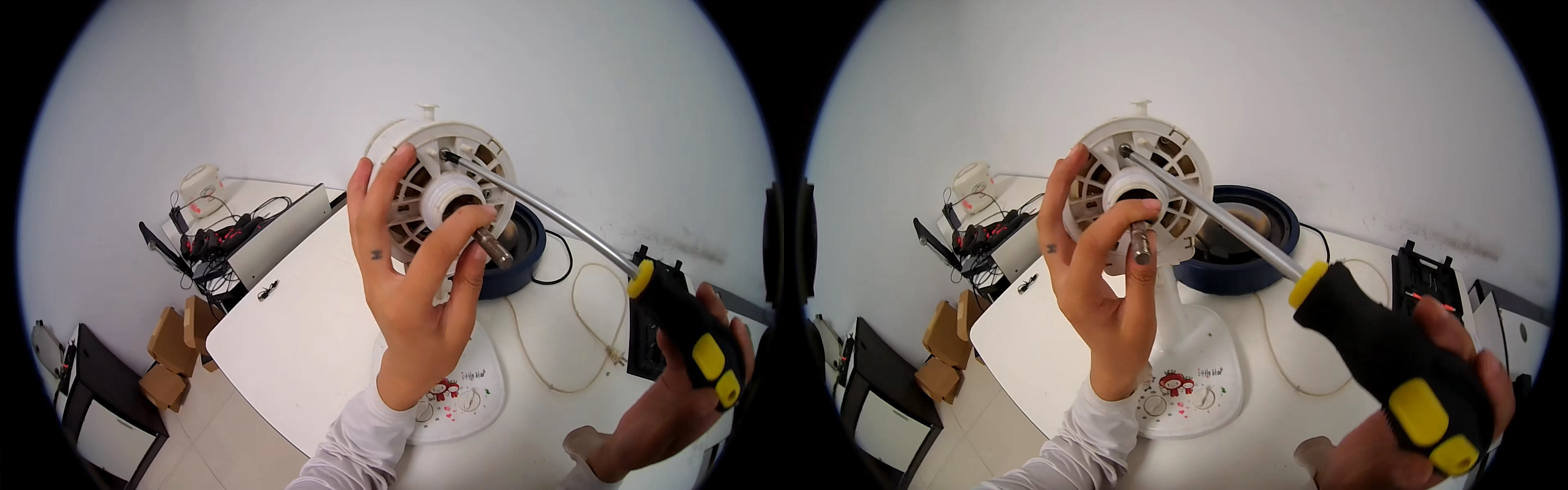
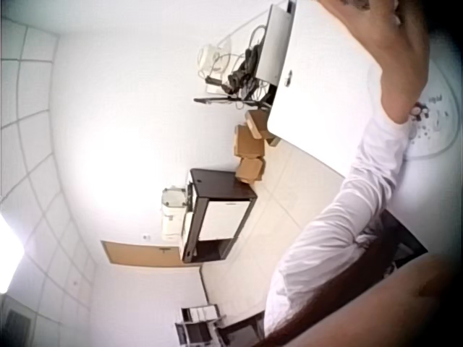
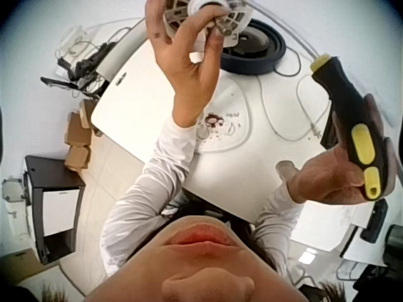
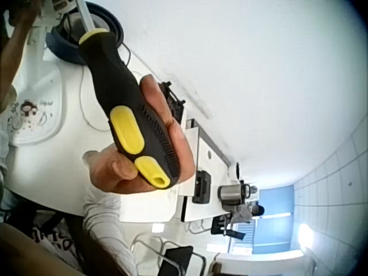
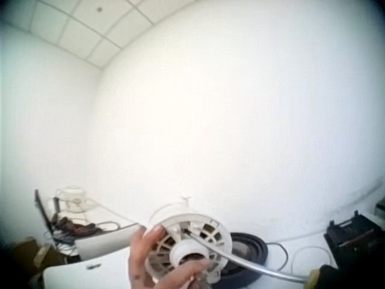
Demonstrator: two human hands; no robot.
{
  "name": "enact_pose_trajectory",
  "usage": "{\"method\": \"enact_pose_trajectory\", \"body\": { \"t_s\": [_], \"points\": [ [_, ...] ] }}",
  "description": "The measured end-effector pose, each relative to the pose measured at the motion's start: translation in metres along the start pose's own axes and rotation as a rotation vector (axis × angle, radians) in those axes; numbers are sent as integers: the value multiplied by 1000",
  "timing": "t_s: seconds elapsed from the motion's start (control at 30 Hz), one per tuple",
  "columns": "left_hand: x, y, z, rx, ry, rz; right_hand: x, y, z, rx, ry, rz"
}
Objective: The person uses a screwdriver to tighten screws on the internal motor housing of a disassembled white fan. They repeatedly rotate the fan head to access different screw locations and tighten them. The fan remains disassembled on the table throughout the clip.
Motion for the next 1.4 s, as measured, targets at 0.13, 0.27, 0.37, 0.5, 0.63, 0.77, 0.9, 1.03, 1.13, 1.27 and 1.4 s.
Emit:
{"method": "enact_pose_trajectory", "body": {
  "t_s": [0.13,0.27,0.37,0.5,0.63,0.77,0.9,1.03,1.13,1.27,1.4],
  "points": [
    [2,1,-6,-22,30,-20,32,5,-11,-52,-292,-93],
    [-1,1,-5,-13,31,-39,31,2,-33,-110,-444,-162],
    [-3,0,-3,-27,1,-48,41,4,-27,-116,-536,-157],
    [-1,0,-5,-54,-27,-55,55,6,-6,-110,-356,-32],
    [0,-1,-2,-20,-17,-33,50,3,-20,-240,-251,-9],
    [-1,0,-6,-19,9,-30,60,-7,-17,-198,-340,-156],
    [-1,-1,-3,-57,-55,-40,73,-3,-6,-232,-426,-230],
    [-2,1,-3,-26,-14,-44,69,4,-14,-121,-500,-140],
    [-2,2,-7,-28,1,-2,93,0,3,47,-40,-695],
    [-2,4,-8,-17,-4,17,92,4,-3,145,-121,-837],
    [-2,5,-7,21,-13,-6,102,10,1,343,-54,-878]
  ]
}}
Point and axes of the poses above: each hand's wrist, its own y-axis towards the middle knuckle, its own z-axis out of the palm, x = y × z, the point moved 8 cm from there along y, towards the middle knuckle, and after that the axes turned 1 degree about -x, right-handed, at the moved point
